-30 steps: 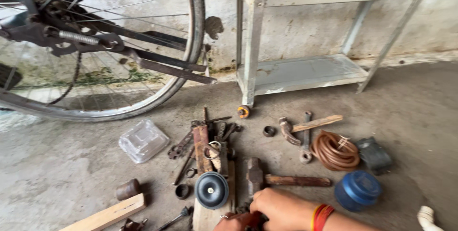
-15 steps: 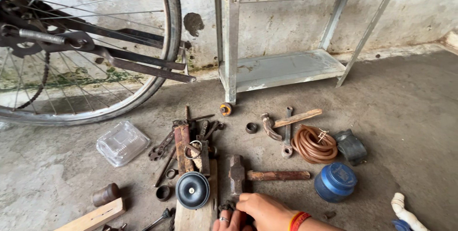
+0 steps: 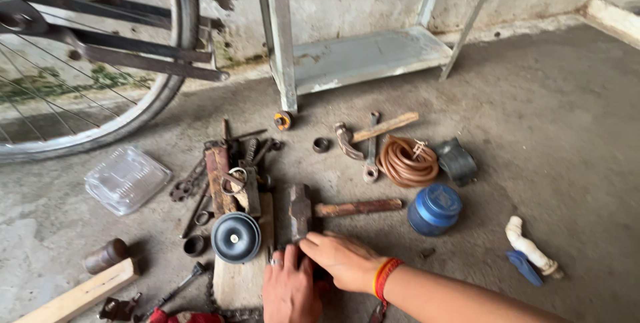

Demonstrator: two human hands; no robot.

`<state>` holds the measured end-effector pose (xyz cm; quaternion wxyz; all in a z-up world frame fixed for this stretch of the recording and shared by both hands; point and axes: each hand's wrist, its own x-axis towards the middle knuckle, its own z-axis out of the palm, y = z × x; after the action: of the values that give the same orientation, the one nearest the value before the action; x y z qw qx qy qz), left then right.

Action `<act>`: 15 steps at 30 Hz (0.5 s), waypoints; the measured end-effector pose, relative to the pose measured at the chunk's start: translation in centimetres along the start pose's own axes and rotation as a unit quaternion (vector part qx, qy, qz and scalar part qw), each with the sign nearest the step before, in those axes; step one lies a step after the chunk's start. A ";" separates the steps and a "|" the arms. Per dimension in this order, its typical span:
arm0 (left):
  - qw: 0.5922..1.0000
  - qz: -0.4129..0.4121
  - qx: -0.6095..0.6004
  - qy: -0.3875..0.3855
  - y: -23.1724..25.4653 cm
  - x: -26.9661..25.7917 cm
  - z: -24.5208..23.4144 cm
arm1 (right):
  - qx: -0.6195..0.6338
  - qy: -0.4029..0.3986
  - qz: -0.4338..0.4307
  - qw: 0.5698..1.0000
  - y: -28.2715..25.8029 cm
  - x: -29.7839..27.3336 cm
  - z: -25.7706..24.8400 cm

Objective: The person wipes a bicycle inner tube with a red cloth, rolls the tube, and then picks up various metal parts and a chain from the floor and places them into a plastic bucket.

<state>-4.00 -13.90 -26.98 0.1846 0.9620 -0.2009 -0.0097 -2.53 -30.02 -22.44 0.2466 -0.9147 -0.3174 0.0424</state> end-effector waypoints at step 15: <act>0.996 0.029 0.024 0.076 0.2 2.1 -0.8 | -0.093 0.038 -0.024 0.995 3.5 1.9 0.8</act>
<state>-2.08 -14.57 -26.03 0.1769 0.9578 -0.2142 0.0736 0.78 -30.94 -24.65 0.1732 -0.9269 -0.3318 -0.0278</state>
